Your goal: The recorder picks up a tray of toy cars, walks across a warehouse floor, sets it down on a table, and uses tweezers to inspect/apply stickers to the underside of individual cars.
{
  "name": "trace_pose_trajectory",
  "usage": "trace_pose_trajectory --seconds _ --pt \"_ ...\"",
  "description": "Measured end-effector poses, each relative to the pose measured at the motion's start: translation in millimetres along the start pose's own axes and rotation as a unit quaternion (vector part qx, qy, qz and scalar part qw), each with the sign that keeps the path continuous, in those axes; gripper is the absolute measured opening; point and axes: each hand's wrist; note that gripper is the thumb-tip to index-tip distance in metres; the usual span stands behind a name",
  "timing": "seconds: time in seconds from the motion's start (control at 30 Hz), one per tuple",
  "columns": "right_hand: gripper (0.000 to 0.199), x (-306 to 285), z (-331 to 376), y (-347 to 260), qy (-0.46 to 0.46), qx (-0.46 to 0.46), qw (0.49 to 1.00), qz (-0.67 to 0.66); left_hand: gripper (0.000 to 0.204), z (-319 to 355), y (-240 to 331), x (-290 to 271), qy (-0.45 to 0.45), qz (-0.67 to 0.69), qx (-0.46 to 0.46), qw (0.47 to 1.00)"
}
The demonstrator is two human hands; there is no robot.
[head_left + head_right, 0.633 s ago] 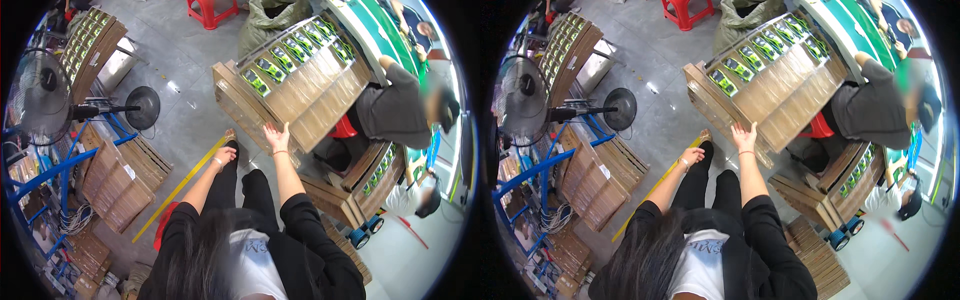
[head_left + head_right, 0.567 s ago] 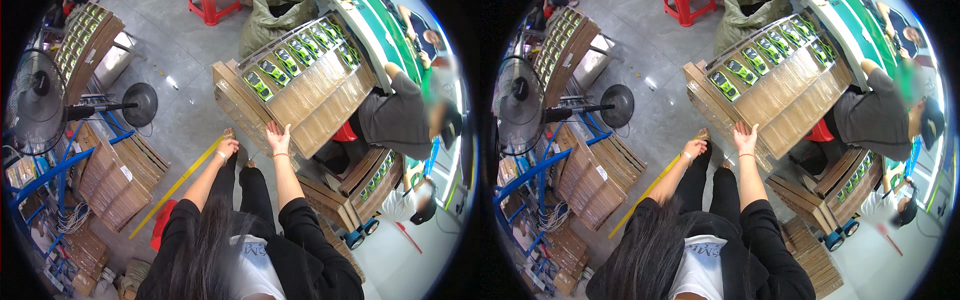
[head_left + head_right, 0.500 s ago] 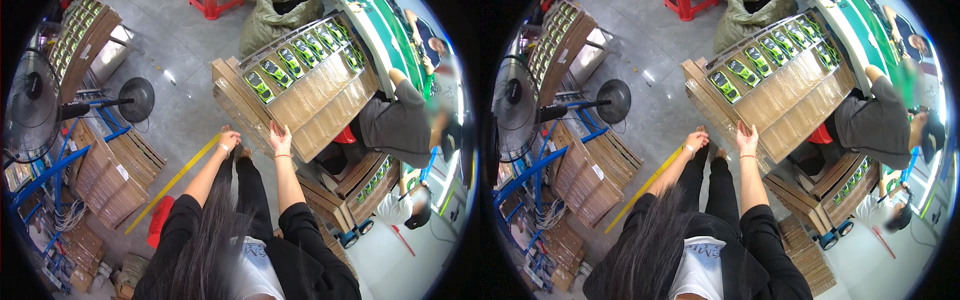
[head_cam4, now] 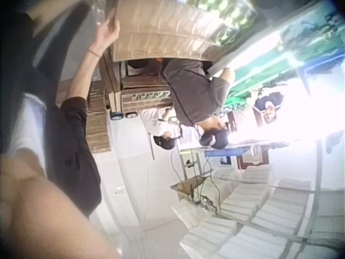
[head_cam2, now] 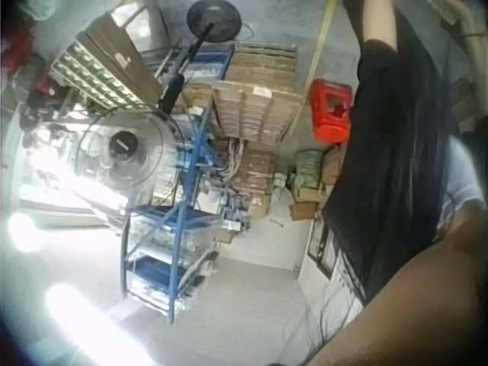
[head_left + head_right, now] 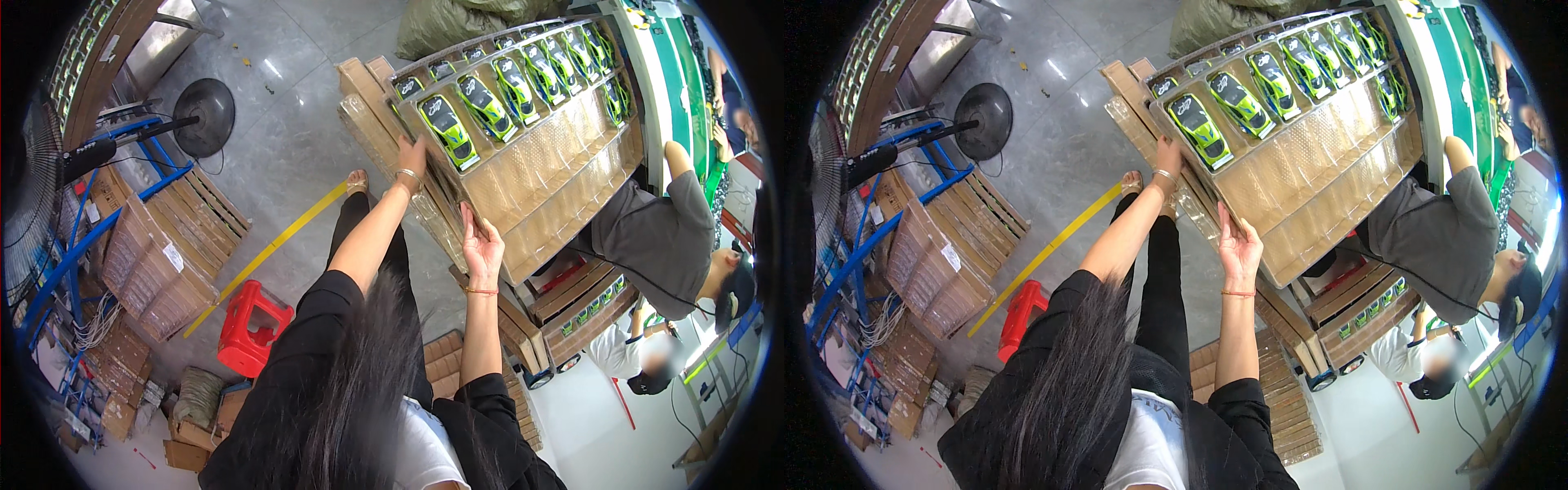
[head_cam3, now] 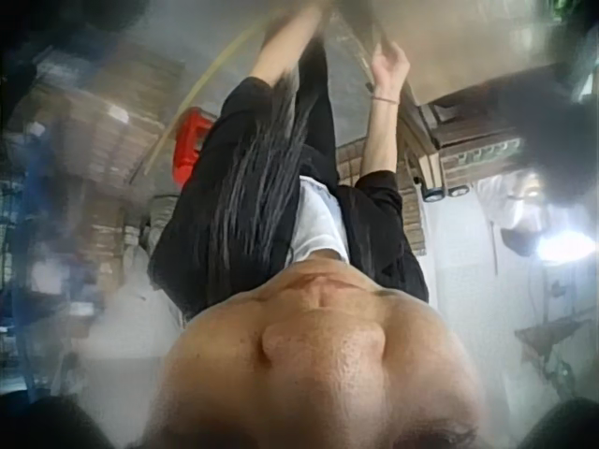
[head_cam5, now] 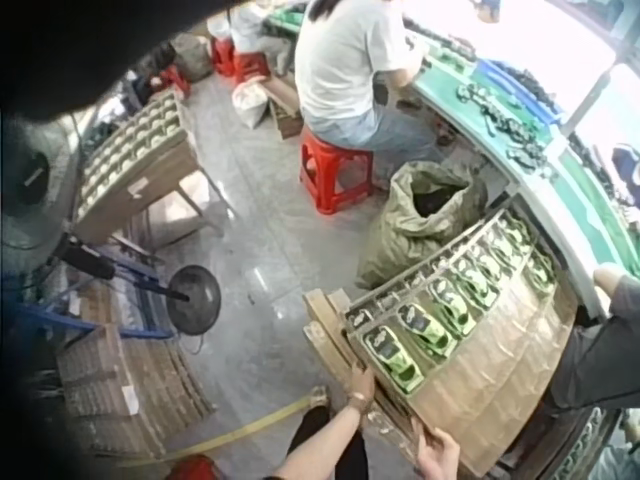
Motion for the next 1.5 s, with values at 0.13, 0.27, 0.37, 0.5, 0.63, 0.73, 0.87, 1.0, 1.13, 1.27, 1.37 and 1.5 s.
trace_pose_trajectory --seconds 0.13,0.27,0.37,0.5,0.63,0.73,0.87,1.0,1.13,1.27,1.37,1.5 --pt "0.042 -6.4 1.1 -22.2 0.002 -0.026 0.999 -0.019 0.081 15.5 3.5 22.7 -0.041 -0.008 -0.037 0.998" --pt "0.043 -1.6 -11.5 -14.2 -0.024 0.0 1.0 -0.008 0.059 27.2 -15.9 -5.3 -0.066 0.096 -0.008 0.993" --pt "0.044 -13.8 -14.9 -32.1 -0.011 -0.032 0.999 0.001 0.083 52.0 7.5 6.0 -0.146 0.07 -0.045 0.986" --pt "0.043 -12.3 -23.7 -30.5 -0.012 -0.002 1.0 -0.009 0.111 58.2 -8.2 4.6 -0.215 0.09 0.027 0.972" --pt "0.044 -16.1 -33.6 -24.6 -0.003 0.01 1.0 -0.007 0.103 52.0 -51.1 12.3 -0.181 0.191 0.006 0.965" --pt "0.042 -22.3 -34.9 -38.6 -0.01 0.003 1.0 -0.007 0.096 51.3 -55.0 25.3 -0.163 0.245 0.011 0.956" --pt "0.039 -32.5 -35.3 -56.6 -0.003 -0.025 1.0 0.011 0.096 69.3 -46.5 29.3 -0.14 0.229 0.034 0.963" --pt "0.04 -26.6 -27.2 -66.4 -0.035 -0.013 0.999 0.002 0.075 96.2 -36.4 1.5 -0.11 0.154 0.023 0.982" --pt "0.041 -15.3 -15.6 -86.0 -0.053 -0.003 0.999 -0.007 0.077 108.9 -83.6 -44.4 -0.093 0.163 0.038 0.981" --pt "0.041 -1.7 -19.3 -101.6 -0.095 0.04 0.995 -0.007 0.077 129.9 -74.4 -122.1 -0.111 0.226 -0.01 0.968" --pt "0.041 2.4 -21.6 -122.5 -0.09 0.035 0.995 -0.022 0.049 146.3 -75.8 -155.4 -0.074 0.222 -0.077 0.969" --pt "0.04 22.2 -39.2 -127.2 -0.099 0.051 0.993 -0.037 0.032 137.2 -76.2 -227.4 -0.044 0.189 -0.106 0.975"
Point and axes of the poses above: each hand's wrist, its own z-axis away from the middle knuckle, its own x-axis out of the palm, y = z × x, and after that the axes turned 9 degrees about x, right-handed
